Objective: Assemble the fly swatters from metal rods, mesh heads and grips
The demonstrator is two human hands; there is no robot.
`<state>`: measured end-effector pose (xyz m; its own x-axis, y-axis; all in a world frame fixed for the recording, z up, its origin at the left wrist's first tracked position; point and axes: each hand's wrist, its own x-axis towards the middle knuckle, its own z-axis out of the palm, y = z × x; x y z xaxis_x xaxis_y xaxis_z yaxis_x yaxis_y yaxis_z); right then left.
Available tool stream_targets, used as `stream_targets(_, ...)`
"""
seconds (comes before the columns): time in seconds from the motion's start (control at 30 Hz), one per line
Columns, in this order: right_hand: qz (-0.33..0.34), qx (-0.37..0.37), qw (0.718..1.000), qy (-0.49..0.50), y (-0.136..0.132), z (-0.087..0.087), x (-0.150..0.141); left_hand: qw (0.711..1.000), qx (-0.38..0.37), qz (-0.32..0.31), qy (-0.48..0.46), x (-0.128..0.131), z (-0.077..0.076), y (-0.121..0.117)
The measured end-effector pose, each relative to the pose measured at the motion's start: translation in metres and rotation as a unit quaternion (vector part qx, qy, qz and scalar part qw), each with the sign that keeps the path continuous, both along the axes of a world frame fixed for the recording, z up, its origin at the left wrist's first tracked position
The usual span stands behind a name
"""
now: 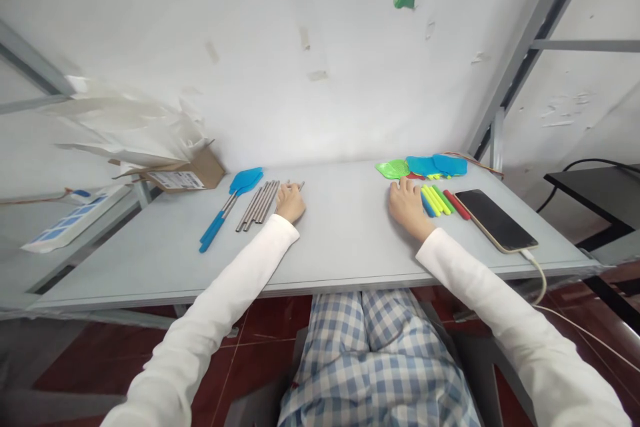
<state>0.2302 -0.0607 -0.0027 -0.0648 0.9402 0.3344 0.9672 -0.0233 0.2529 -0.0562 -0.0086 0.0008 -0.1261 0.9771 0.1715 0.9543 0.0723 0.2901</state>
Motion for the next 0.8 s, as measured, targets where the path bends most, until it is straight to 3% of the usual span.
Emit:
stream_targets(0.17,0.01,-0.007,1.0,0.014,0.03,0.003,0.01,0.995,0.027,0.014,0.092,-0.019,-0.006,0.012)
stream_targets(0.37,0.019,0.001,0.998,0.054,0.062,-0.005,0.004,0.992,0.023,0.058,0.113,-0.033,-0.009,0.03)
stream_targets(0.6,0.029,0.027,0.999,0.036,0.054,-0.016,0.011,0.992,0.032,0.065,0.106,-0.04,-0.003,0.023)
stream_targets(0.8,0.024,0.034,0.998,0.035,0.05,-0.013,0.009,0.974,0.094,0.206,0.013,-0.083,0.016,0.029)
